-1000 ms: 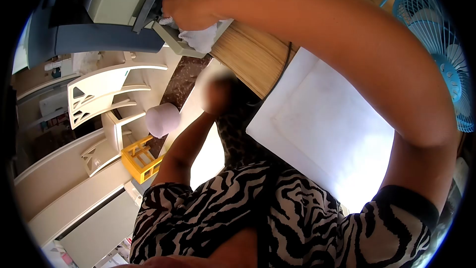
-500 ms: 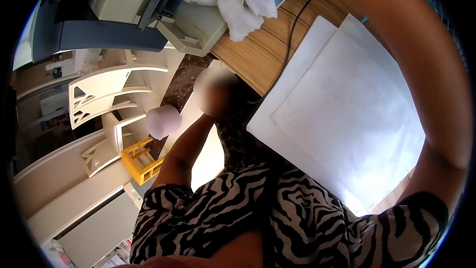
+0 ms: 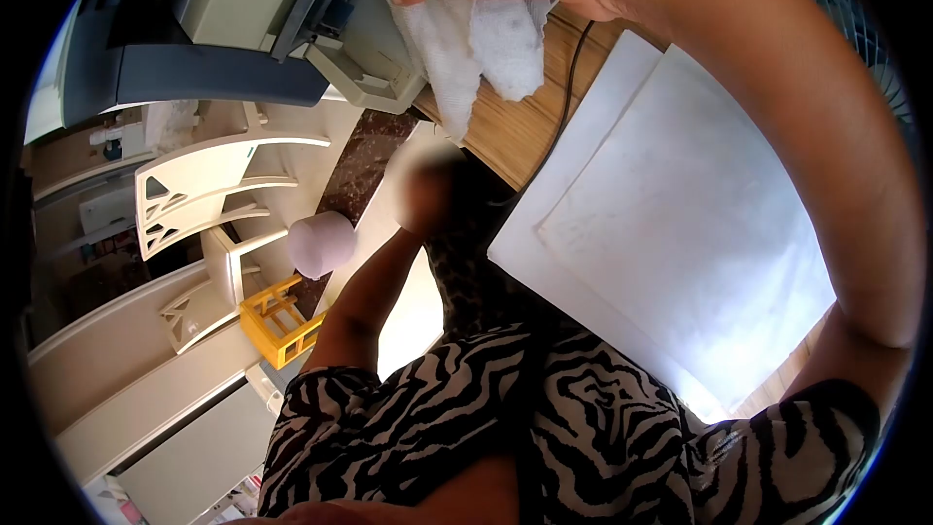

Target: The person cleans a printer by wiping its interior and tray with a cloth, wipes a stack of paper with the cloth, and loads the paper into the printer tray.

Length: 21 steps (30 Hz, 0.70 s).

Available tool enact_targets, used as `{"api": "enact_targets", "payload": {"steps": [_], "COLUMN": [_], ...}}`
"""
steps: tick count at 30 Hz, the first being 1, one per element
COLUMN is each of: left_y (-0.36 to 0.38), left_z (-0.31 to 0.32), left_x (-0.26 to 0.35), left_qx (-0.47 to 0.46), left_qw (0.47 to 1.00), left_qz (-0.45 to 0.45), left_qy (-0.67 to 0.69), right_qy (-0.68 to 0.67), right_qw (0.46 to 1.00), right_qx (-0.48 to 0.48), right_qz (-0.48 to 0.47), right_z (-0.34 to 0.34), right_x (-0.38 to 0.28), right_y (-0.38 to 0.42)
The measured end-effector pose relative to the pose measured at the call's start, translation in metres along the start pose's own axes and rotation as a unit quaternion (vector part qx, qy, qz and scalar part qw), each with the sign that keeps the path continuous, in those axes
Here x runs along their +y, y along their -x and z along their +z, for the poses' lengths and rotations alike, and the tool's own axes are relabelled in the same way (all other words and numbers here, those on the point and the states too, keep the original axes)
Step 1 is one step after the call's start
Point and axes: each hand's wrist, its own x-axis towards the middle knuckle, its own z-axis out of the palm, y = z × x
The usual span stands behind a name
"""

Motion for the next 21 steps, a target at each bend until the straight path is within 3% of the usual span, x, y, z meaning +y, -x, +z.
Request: {"api": "enact_targets", "payload": {"steps": [3, 4, 7, 10, 14, 17, 21], "left_y": [-0.002, -0.002, -0.001, -0.002, -0.002, -0.002, -0.002], "left_z": [0.003, 0.002, 0.000, 0.000, -0.001, -0.002, -0.004], "left_x": [-0.002, -0.002, -0.002, -0.002, -0.003, -0.002, -0.003], "left_qx": [0.001, -0.001, -0.004, -0.007, -0.007, -0.008, -0.009], "left_qw": [1.000, 1.000, 1.000, 1.000, 1.000, 1.000, 1.000], "left_qz": [0.006, 0.007, 0.013, 0.016, 0.020, 0.021, 0.023], "left_qy": [-0.001, 0.001, 0.002, 0.003, 0.003, 0.003, 0.003], "right_qy": [0.246, 0.279, 0.303, 0.509, 0.330, 0.322, 0.377], "right_qw": [0.962, 0.955, 0.935, 0.818, 0.921, 0.917, 0.880], "right_qx": [0.044, 0.027, 0.056, 0.085, 0.046, 0.150, 0.091], "right_qz": [-0.110, -0.096, -0.172, -0.255, -0.203, -0.183, -0.275], "right_z": [0.019, 0.019, 0.021, 0.024, 0.067, 0.085, 0.088], "right_x": [0.011, 0.013, 0.019, 0.062, 0.054, 0.045, 0.044], "right_y": [0.007, -0.006, -0.007, -0.079, -0.102, -0.092, -0.124]}}
